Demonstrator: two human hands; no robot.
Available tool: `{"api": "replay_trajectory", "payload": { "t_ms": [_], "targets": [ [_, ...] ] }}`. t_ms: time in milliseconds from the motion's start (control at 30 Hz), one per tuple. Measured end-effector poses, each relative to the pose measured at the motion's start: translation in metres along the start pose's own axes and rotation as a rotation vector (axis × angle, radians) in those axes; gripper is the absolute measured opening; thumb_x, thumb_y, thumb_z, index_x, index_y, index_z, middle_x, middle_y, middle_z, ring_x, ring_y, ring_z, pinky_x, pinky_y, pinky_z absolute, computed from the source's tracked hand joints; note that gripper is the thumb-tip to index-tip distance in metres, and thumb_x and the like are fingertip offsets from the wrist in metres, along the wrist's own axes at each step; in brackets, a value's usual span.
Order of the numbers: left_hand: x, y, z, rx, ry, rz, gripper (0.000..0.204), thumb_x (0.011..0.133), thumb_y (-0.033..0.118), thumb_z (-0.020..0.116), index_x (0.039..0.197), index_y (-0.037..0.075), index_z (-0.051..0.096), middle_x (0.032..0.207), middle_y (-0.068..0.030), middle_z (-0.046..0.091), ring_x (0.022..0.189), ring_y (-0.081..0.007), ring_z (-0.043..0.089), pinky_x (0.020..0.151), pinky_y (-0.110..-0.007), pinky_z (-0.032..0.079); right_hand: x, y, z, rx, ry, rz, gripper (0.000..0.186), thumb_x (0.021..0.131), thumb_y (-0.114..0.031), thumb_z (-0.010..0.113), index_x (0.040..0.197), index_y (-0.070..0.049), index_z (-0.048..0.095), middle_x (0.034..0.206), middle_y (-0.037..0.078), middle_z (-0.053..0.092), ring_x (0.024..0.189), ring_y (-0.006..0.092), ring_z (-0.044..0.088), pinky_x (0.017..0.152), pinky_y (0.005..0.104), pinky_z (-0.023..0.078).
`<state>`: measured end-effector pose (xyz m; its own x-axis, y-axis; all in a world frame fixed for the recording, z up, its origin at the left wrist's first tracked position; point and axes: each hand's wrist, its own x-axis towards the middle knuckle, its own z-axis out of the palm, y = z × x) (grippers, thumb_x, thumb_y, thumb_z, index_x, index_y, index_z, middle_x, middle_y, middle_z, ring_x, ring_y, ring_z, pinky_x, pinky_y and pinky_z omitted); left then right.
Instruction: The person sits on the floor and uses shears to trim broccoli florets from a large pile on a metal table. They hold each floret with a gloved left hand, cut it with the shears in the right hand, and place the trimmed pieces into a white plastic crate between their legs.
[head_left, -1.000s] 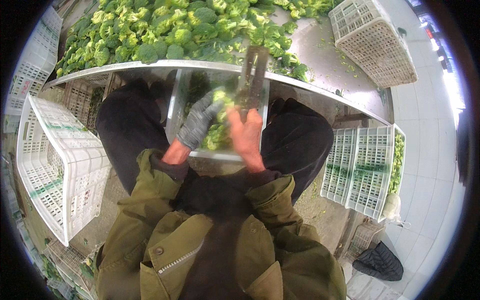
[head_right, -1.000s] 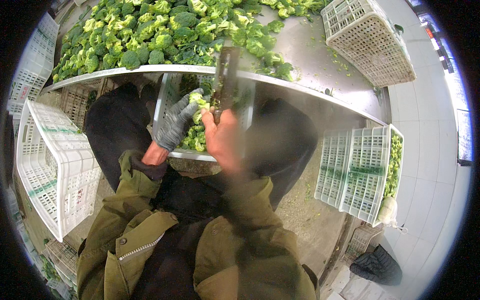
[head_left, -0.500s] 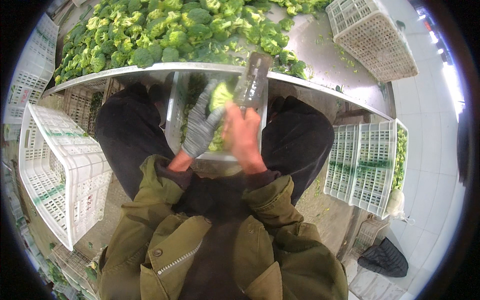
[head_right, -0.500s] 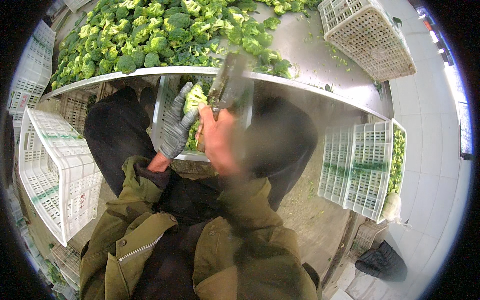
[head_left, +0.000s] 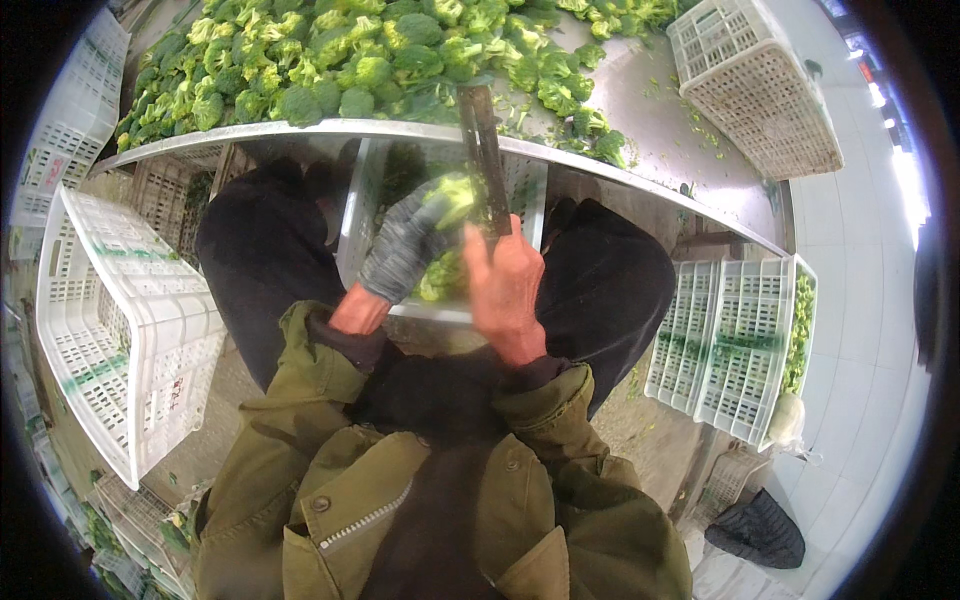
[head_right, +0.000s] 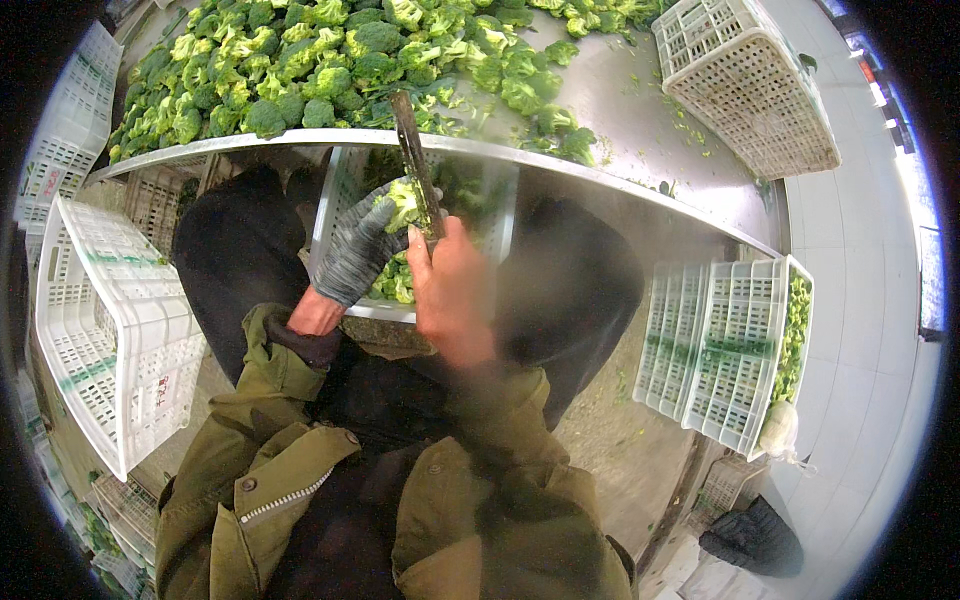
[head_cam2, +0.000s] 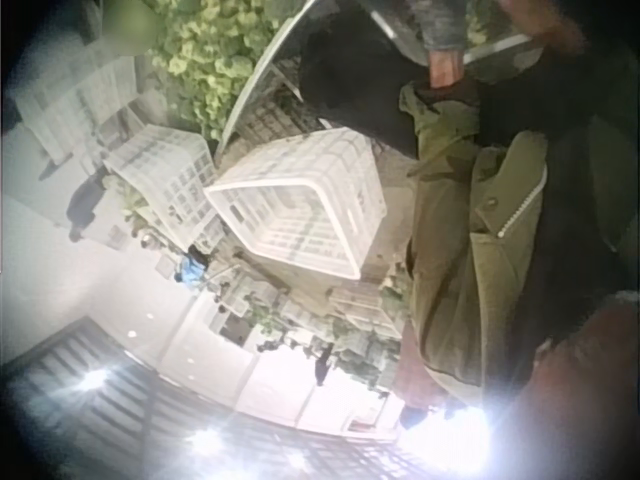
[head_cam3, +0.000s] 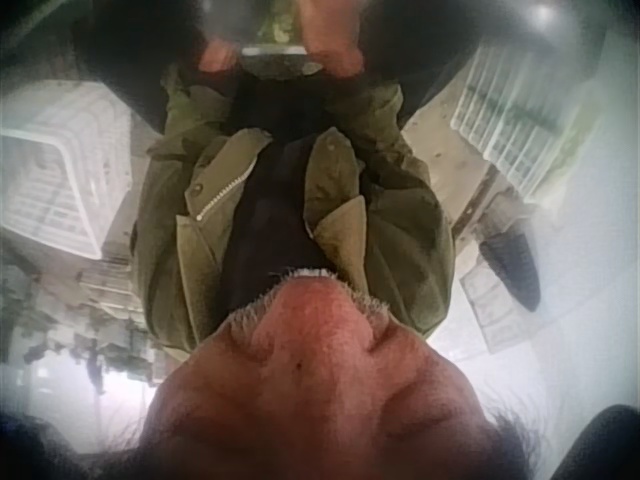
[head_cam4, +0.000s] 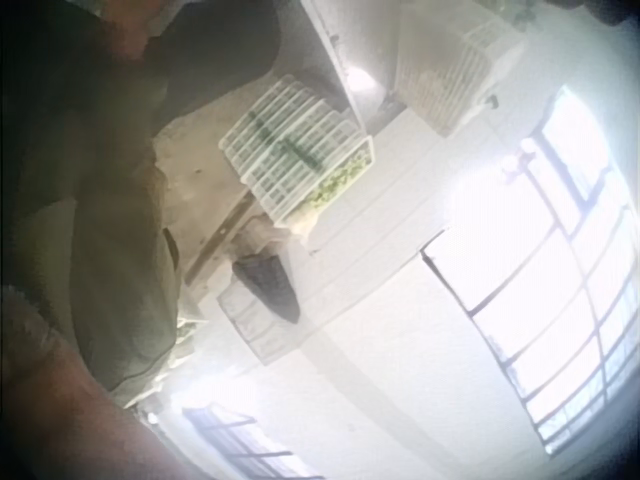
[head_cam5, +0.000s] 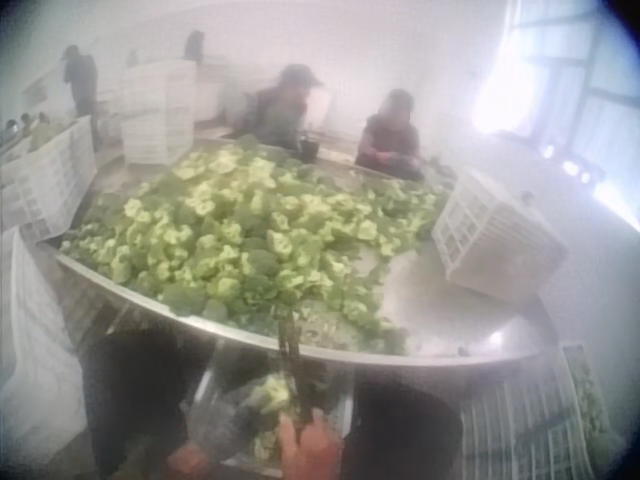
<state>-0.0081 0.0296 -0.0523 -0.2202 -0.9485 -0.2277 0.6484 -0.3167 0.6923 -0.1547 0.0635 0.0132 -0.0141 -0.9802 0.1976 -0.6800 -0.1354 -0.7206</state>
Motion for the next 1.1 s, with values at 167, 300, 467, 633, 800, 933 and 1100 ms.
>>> {"api": "replay_trajectory", "payload": {
  "t_ms": [167,300,467,633,800,933,1100],
  "targets": [
    [0.000,-0.001,0.002,0.032,0.018,-0.006,0.048,0.103,0.033,0.065,0.142,0.007,0.058,0.133,-0.0061,0.066,0.118,-0.0173,0.064,0.098,-0.034,0.056,0.002,0.006,0.007,-0.034,0.002,-0.058,0.029,0.096,-0.016,0.068,0.089,0.012,0.064,0.070,0.031,0.059,0.066,0.0492,0.059,0.064,0.0526,0.048],
    [-0.001,-0.001,0.002,0.023,0.046,-0.027,0.040,0.102,0.027,0.067,0.138,0.010,0.063,0.127,-0.0008,0.069,0.110,-0.0121,0.065,0.091,-0.028,0.059,0.001,0.017,0.008,-0.071,-0.103,-0.024,0.029,0.098,-0.019,0.066,0.092,0.010,0.063,0.070,0.029,0.060,0.067,0.0484,0.061,0.063,0.0536,0.047],
    [-0.002,0.001,0.000,0.050,0.032,-0.035,0.039,0.103,0.025,0.065,0.139,0.010,0.062,0.128,-0.0009,0.069,0.111,-0.0125,0.065,0.093,-0.029,0.058,0.002,0.027,0.012,-0.113,-0.165,-0.041,0.033,0.101,-0.025,0.064,0.111,0.006,0.064,0.074,0.024,0.066,0.068,0.0427,0.066,0.061,0.0523,0.049],
    [-0.001,0.005,0.002,0.094,0.034,-0.043,0.040,0.104,0.023,0.063,0.141,0.009,0.061,0.128,-0.0020,0.069,0.111,-0.0136,0.065,0.094,-0.032,0.058,0.002,0.031,0.019,-0.096,-0.138,-0.010,0.031,0.098,-0.021,0.064,0.088,0.008,0.060,0.069,0.028,0.060,0.064,0.0464,0.061,0.061,0.0534,0.046],
    [0.000,0.006,0.002,0.123,0.051,-0.030,0.041,0.103,0.020,0.063,0.142,0.007,0.060,0.127,-0.0023,0.069,0.109,-0.0136,0.065,0.093,-0.030,0.057,0.002,0.031,0.022,-0.117,-0.205,0.091,0.037,0.101,-0.030,0.062,0.114,0.005,0.068,0.082,0.024,0.069,0.073,0.0415,0.069,0.065,0.0517,0.051],
    [0.001,0.008,-0.001,0.230,0.067,0.000,0.042,0.103,0.019,0.063,0.143,0.006,0.059,0.126,-0.0034,0.069,0.109,-0.0139,0.066,0.092,-0.030,0.058,0.003,0.030,0.023,0.002,-0.193,0.098,0.029,0.098,-0.021,0.063,0.107,0.007,0.062,0.074,0.027,0.063,0.067,0.0432,0.065,0.062,0.0512,0.048],
    [0.000,0.010,-0.001,0.259,0.047,-0.012,0.041,0.104,0.019,0.062,0.142,0.005,0.059,0.125,-0.0048,0.069,0.107,-0.0143,0.067,0.092,-0.030,0.058,-0.001,0.032,0.023,0.024,-0.210,0.117,0.025,0.096,-0.016,0.063,0.104,0.008,0.059,0.069,0.028,0.059,0.062,0.0440,0.062,0.059,0.0514,0.046]
  ]
}}
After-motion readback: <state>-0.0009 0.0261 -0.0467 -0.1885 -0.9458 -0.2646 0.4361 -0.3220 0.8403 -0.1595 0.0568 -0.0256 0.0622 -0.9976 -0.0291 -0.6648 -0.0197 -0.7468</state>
